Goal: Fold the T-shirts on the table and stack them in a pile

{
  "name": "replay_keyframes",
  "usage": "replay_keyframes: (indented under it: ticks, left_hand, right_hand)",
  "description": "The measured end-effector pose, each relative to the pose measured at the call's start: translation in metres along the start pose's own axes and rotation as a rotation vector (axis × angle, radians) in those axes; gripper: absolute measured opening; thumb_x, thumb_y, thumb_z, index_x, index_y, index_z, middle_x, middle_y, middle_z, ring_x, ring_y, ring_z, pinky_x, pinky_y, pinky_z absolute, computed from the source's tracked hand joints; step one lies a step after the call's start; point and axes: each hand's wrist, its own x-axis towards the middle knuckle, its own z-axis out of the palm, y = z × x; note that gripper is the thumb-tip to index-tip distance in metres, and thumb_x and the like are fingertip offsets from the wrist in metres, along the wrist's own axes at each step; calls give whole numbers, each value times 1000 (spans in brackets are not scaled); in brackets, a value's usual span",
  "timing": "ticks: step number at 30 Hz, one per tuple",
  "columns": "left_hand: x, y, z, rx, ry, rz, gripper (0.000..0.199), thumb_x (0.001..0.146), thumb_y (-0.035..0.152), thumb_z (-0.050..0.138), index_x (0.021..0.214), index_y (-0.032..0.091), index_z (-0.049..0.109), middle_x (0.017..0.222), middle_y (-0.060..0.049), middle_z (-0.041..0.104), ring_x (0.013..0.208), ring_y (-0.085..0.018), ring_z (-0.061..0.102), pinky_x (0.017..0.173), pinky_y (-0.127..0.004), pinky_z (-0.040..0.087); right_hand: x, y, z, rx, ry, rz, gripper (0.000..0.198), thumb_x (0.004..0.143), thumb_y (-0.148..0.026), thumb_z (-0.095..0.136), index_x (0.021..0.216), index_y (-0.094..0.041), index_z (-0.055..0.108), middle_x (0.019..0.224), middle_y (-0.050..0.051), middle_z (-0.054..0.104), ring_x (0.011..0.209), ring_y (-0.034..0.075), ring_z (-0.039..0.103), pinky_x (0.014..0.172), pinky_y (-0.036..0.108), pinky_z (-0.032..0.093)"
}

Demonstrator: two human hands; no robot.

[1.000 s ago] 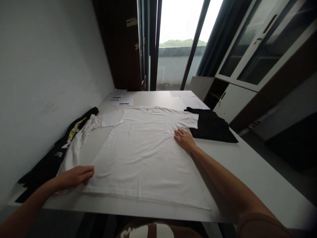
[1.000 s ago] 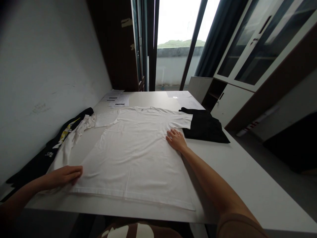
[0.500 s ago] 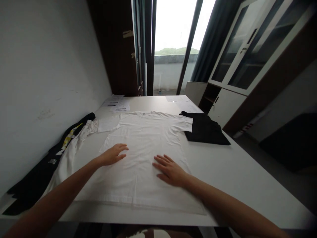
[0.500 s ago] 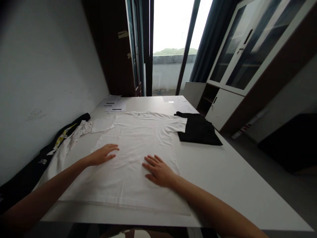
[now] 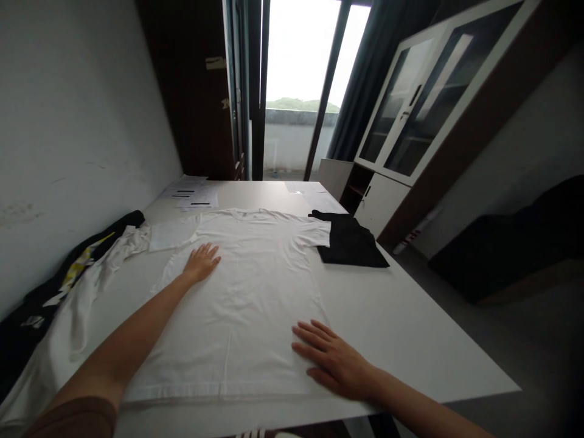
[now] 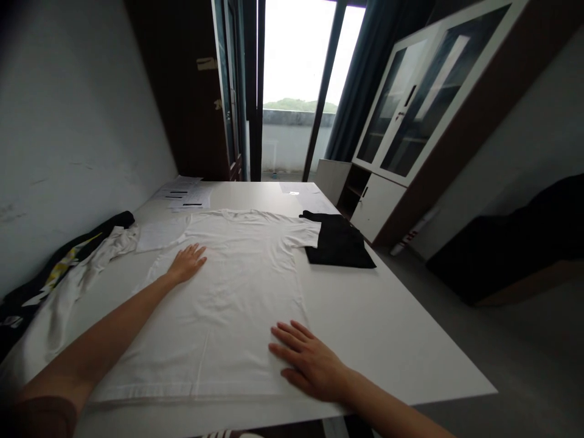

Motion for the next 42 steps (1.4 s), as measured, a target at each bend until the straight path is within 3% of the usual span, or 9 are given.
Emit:
replay_keyframes:
  ticks: [5, 8, 12, 18, 23, 28, 30, 36, 42]
  left_hand:
    - [-6, -65, 12, 74, -24, -98, 66, 105, 56, 28, 163, 25, 30, 170, -13, 21, 156, -33, 19, 121, -57, 18]
    - [-8, -70, 10, 86, 6, -83, 65, 105, 55, 28, 163, 25, 31, 171, -14, 15, 157, -34, 15, 121, -58, 15]
    - [15, -51, -2, 69, 18, -91, 66, 103, 55, 33, 161, 25, 34, 171, -13, 16, 157, -32, 14, 123, -54, 13]
    - [56, -41, -12, 43, 14, -213, 61, 104, 52, 30, 156, 23, 42, 166, -14, 33, 152, -33, 30, 119, -54, 25]
    - [66, -53, -12, 35, 63, -289, 51, 100, 42, 38, 143, 21, 57, 154, -15, 50, 140, -32, 46, 110, -47, 39]
    - [83, -76, -19, 16, 7, -376, 54, 97, 44, 38, 131, 12, 65, 130, -24, 66, 120, -38, 62, 94, -48, 50]
    - [88, -85, -16, 3, -40, -356, 61, 95, 50, 40, 136, 11, 63, 136, -24, 63, 127, -37, 59, 100, -47, 48]
    - [89, -109, 3, -5, -109, -291, 82, 98, 62, 28, 160, 9, 34, 167, -19, 25, 154, -35, 25, 119, -51, 27]
    - [98, -128, 4, -20, -125, -268, 74, 101, 58, 23, 160, 14, 37, 167, -16, 28, 153, -33, 30, 118, -51, 29]
  right_hand:
    - [17, 32, 8, -53, 224, 33, 28, 104, -28, 48, 121, -20, 69, 120, 13, 72, 115, 23, 65, 102, 41, 51]
    - [61, 61, 10, -120, 372, 68, 26, 104, -25, 47, 105, -20, 72, 90, 9, 73, 87, 21, 67, 85, 37, 55]
    - [147, 106, 0, -215, 424, 111, 29, 102, -32, 53, 125, -25, 68, 134, 12, 65, 127, 28, 57, 107, 46, 46]
    - [230, 185, -18, -296, 370, 502, 52, 103, -46, 49, 151, -25, 51, 165, 11, 34, 153, 30, 28, 122, 48, 27]
    - [219, 246, -18, -319, 284, 805, 55, 104, -52, 42, 152, -24, 50, 163, 13, 38, 152, 30, 29, 121, 49, 24]
    - [205, 266, -14, -361, 264, 838, 57, 104, -54, 39, 153, -26, 47, 165, 13, 34, 153, 30, 26, 121, 54, 19]
    - [204, 265, -13, -368, 264, 824, 57, 104, -54, 38, 153, -26, 47, 165, 13, 34, 153, 30, 26, 121, 54, 19]
    - [203, 262, -12, -367, 253, 849, 57, 104, -55, 37, 153, -27, 47, 165, 11, 35, 153, 30, 26, 122, 53, 18]
    - [201, 260, -12, -359, 234, 847, 57, 105, -54, 37, 154, -26, 45, 165, 11, 34, 152, 29, 27, 122, 51, 19]
